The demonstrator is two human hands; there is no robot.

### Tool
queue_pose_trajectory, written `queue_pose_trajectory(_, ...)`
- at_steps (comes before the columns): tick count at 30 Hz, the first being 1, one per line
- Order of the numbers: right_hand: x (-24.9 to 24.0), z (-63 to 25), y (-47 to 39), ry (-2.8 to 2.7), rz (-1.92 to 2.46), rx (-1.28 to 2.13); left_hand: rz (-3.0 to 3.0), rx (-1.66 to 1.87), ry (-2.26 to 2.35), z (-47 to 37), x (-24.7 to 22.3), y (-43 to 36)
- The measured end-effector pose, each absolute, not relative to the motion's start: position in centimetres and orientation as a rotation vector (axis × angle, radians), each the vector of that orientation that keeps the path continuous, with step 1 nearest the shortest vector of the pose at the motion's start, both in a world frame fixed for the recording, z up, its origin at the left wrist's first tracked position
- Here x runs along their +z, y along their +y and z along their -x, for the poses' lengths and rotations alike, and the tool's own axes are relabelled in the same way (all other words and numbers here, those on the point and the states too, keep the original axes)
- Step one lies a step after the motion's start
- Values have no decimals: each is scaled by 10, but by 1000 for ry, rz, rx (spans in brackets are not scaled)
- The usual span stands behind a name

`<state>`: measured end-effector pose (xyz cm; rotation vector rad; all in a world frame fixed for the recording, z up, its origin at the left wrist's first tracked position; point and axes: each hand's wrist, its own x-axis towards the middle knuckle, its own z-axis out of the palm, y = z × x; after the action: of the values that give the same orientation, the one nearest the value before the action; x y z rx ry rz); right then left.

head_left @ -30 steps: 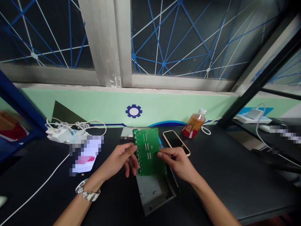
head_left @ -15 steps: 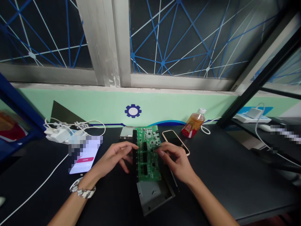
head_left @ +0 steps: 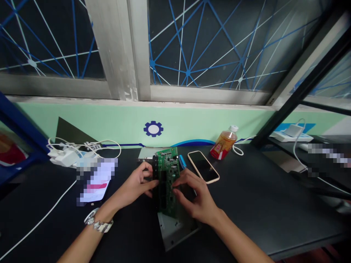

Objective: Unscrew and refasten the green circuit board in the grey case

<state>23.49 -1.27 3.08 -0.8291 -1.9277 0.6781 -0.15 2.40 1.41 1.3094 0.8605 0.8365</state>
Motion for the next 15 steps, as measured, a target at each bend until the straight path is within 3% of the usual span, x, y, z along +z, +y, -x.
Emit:
queue_pose_trajectory(6,25,-237,-6,-1849,1120,824,-1234,946,919,-1,29,20)
queue_pose_trajectory(12,24,-230,-10,-1828,1241,619,-1290,1111,959,-13,28,14)
queue_pose_trajectory(15,28,-222,-18,-1857,1212,720,-1392,1150,1006,-28,28,5)
